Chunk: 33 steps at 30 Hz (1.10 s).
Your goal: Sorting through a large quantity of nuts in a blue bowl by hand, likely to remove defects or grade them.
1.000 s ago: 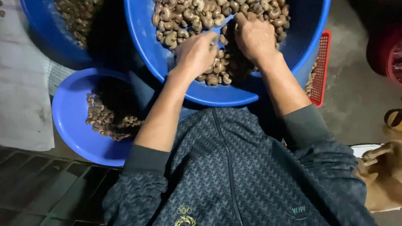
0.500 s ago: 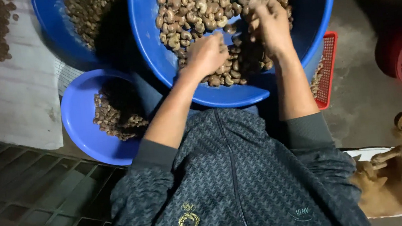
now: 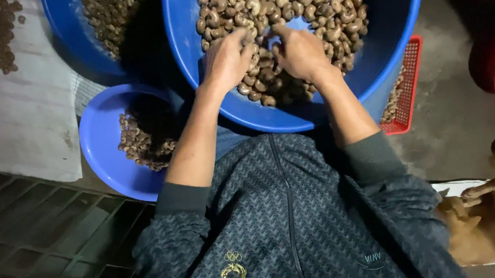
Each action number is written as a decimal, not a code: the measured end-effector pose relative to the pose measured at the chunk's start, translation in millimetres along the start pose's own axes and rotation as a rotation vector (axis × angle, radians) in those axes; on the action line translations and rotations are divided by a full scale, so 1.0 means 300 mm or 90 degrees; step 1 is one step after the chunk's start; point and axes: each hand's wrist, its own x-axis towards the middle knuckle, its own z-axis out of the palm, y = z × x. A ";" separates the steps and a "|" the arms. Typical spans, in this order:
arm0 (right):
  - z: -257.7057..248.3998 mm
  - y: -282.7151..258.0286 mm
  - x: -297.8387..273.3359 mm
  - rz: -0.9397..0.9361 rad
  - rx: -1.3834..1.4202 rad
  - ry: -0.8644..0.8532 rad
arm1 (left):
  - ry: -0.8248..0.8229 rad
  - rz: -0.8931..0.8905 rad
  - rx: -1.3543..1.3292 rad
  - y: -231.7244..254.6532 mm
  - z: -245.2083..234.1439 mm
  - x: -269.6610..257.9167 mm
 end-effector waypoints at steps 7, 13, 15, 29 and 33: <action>-0.124 0.050 -0.127 0.067 0.133 0.118 | 0.027 0.125 0.066 -0.028 0.115 0.137; -0.108 0.107 -0.142 0.132 0.132 0.119 | 0.036 0.111 0.166 -0.080 0.235 0.193; -0.095 0.093 -0.114 0.107 0.111 0.110 | 0.050 0.114 0.168 -0.076 0.218 0.190; 0.073 0.123 -0.014 -0.012 -0.185 0.159 | -0.064 0.007 0.091 -0.072 0.169 0.162; 0.032 0.110 -0.003 0.064 -0.156 0.040 | -0.044 0.001 0.059 -0.037 0.109 0.137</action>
